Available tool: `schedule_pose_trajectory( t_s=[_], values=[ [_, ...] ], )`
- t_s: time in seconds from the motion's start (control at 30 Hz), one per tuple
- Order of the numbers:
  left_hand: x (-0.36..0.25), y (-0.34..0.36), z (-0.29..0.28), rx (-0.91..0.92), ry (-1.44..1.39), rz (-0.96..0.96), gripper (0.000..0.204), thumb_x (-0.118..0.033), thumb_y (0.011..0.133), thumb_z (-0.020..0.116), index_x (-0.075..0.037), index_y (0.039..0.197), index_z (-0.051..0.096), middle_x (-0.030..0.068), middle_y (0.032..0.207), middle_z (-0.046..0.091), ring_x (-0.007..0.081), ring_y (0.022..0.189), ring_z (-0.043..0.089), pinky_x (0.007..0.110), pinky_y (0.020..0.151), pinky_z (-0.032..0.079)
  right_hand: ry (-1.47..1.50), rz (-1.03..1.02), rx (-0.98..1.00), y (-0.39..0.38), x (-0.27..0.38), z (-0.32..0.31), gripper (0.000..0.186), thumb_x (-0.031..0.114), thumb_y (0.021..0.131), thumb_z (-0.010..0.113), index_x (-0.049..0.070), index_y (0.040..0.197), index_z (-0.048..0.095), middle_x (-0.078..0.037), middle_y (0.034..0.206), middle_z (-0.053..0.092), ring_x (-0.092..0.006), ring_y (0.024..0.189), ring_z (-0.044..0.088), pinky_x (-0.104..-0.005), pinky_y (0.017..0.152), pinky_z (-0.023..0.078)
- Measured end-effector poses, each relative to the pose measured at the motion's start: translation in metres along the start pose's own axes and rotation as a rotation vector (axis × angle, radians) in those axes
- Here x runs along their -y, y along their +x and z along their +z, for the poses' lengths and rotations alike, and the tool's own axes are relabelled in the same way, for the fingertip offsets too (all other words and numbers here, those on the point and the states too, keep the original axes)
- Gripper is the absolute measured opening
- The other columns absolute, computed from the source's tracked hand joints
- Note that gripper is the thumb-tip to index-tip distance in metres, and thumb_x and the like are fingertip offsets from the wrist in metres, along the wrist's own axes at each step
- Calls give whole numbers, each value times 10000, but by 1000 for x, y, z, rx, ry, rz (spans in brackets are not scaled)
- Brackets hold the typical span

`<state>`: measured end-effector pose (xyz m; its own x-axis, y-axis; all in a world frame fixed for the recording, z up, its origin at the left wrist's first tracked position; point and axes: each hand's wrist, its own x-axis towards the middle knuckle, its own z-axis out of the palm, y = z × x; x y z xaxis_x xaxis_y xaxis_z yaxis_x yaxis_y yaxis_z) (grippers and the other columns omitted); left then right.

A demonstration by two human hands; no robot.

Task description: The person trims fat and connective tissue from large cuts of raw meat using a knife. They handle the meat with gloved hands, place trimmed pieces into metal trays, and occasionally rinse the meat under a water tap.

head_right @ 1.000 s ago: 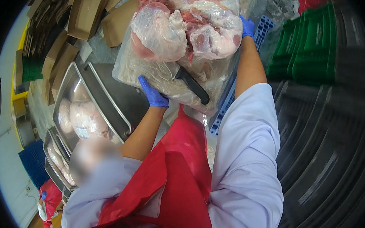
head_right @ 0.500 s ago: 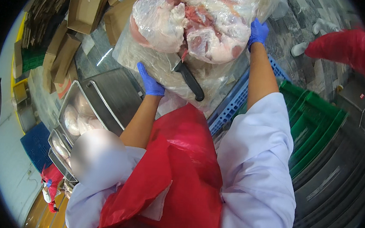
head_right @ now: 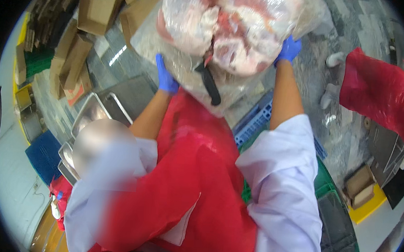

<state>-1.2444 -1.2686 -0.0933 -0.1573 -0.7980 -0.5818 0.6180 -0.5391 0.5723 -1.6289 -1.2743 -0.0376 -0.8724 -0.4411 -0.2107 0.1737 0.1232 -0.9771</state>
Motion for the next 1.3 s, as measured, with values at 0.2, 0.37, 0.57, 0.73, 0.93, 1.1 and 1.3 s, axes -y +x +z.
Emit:
schedule_pose_trajectory(
  t_s=[0.2, 0.37, 0.57, 0.73, 0.93, 1.1, 1.3],
  values=[
    [-20, 32, 2, -41, 104, 86, 721, -600, 974, 405, -68, 1461, 397, 118, 1417, 500, 292, 1269, 511, 428, 1094, 390, 17, -5, -96, -11, -8, -4, 414, 281, 900, 697, -40, 1154, 636, -118, 1079, 681, -202, 938, 638, -347, 824, 513],
    [-27, 72, -30, -7, 103, 65, 652, -484, 996, 469, -21, 1449, 393, 139, 1395, 503, 259, 1213, 542, 399, 1011, 465, 34, 3, -179, -20, -29, -13, 397, 272, 903, 690, -43, 1137, 636, -117, 1067, 680, -202, 938, 632, -349, 826, 510],
    [-54, 98, -38, -104, -83, -179, 697, -425, 984, 554, 20, 1470, 327, 151, 1419, 476, 256, 1237, 514, 382, 1035, 434, 94, 19, -204, -17, -48, -8, 376, 262, 905, 682, -46, 1117, 636, -117, 1054, 678, -201, 938, 626, -351, 828, 506],
    [-81, 77, -15, 5, 491, 121, 717, -342, 952, 638, 38, 1466, 313, 174, 1476, 404, 273, 1312, 436, 368, 1099, 351, 154, 33, -190, -2, -64, -3, 360, 253, 907, 675, -49, 1100, 636, -117, 1042, 677, -201, 938, 621, -353, 830, 503],
    [-138, -7, 71, -227, 803, 831, 632, -196, 925, 677, 43, 1428, 379, 172, 1336, 540, 219, 1196, 533, 354, 1032, 420, 236, 78, -107, 27, -84, -8, 341, 242, 910, 666, -52, 1080, 636, -116, 1028, 676, -201, 938, 615, -355, 833, 500],
    [-106, -73, 113, 129, 425, 192, 417, -161, 941, 656, 41, 1281, 526, 98, 1119, 632, 167, 1035, 595, 294, 945, 469, -220, -85, -121, 55, -31, -40, 318, 232, 922, 651, -64, 1039, 637, -134, 1022, 672, -205, 918, 600, -356, 843, 489],
    [-48, -75, 156, 29, 215, 48, 398, -205, 948, 652, 24, 1257, 549, 68, 1100, 628, 131, 977, 577, 257, 880, 468, -400, -567, 329, 73, 176, 41, 375, 235, 934, 646, -73, 1146, 629, -157, 1109, 659, -219, 1022, 589, -349, 921, 455]
  ],
)
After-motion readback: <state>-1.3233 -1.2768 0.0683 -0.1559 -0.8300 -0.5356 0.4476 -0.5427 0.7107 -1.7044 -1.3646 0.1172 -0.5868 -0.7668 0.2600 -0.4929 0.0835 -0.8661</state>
